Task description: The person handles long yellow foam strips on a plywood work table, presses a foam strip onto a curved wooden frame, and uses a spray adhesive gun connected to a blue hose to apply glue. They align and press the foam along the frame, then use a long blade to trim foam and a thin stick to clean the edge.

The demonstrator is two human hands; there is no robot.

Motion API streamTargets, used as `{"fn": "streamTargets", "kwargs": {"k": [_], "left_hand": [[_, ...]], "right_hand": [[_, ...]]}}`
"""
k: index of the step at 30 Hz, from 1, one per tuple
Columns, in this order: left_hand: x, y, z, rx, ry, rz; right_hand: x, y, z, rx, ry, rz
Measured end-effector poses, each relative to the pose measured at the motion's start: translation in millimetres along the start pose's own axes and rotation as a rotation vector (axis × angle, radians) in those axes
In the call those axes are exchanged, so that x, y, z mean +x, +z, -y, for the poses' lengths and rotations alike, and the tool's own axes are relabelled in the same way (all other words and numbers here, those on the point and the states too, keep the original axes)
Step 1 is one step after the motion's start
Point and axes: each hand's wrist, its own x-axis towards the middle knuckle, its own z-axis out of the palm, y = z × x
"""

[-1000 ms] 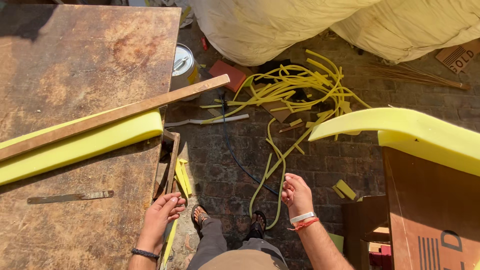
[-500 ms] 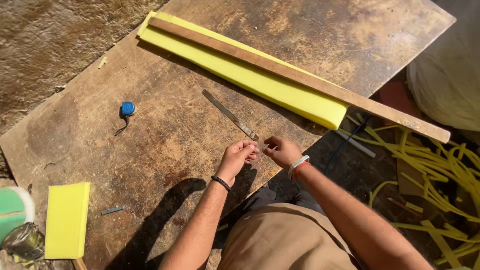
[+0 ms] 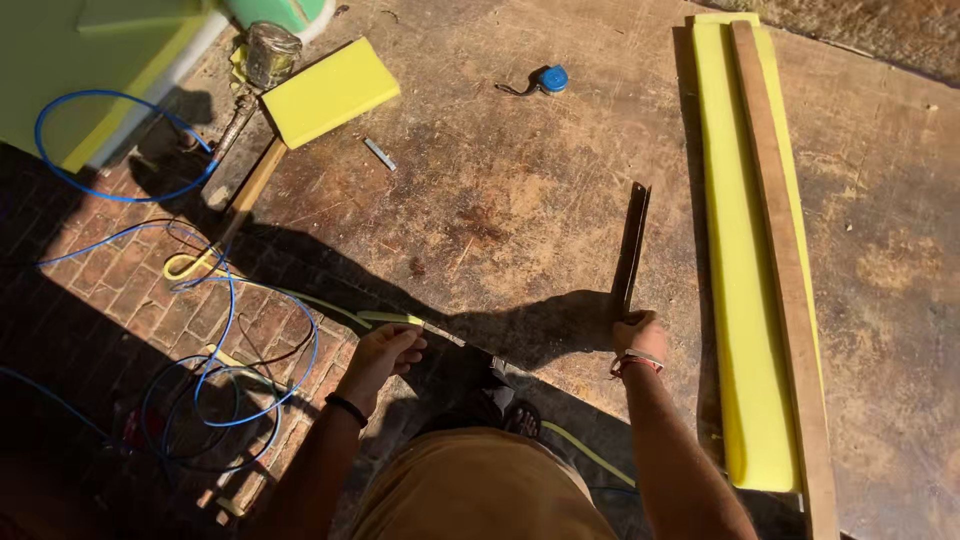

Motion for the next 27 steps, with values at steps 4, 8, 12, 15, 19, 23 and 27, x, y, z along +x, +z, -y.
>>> {"fn": "streamTargets", "kwargs": {"k": [4, 8, 12, 15, 19, 23, 27], "left_hand": [[-23.6, -54.0, 39.2, -0.165, 0.017, -0.088], [-36.7, -108.2, 63.2, -0.29, 0.096, -0.205], [-48.2, -167.8, 89.5, -0.374, 0.09, -0.292], [-51.9, -222.8, 113.9, -0.483, 0.097, -0.336], [-62.6, -327.0, 151.6, -0.618, 0.07, -0.458], [-85.1, -446.1, 180.5, -0.747, 0.112, -0.632], [-111.9, -555.8, 197.0, -0.792, 0.107, -0.794]], "right_hand": [[-21.0, 30.8, 56.6, 0.704, 0.159, 0.535], [-95.2, 83.7, 131.6, 0.726, -0.04, 0.825], [-183.8, 140.0, 199.2, 0.606, -0.246, 1.09], [-245.3, 186.3, 247.8, 0.445, -0.4, 1.212], [-334.0, 260.4, 322.2, 0.308, -0.46, 1.322], [-435.2, 333.8, 405.7, 0.277, -0.504, 1.368], [-524.8, 397.1, 488.8, 0.27, -0.557, 1.436]]}}
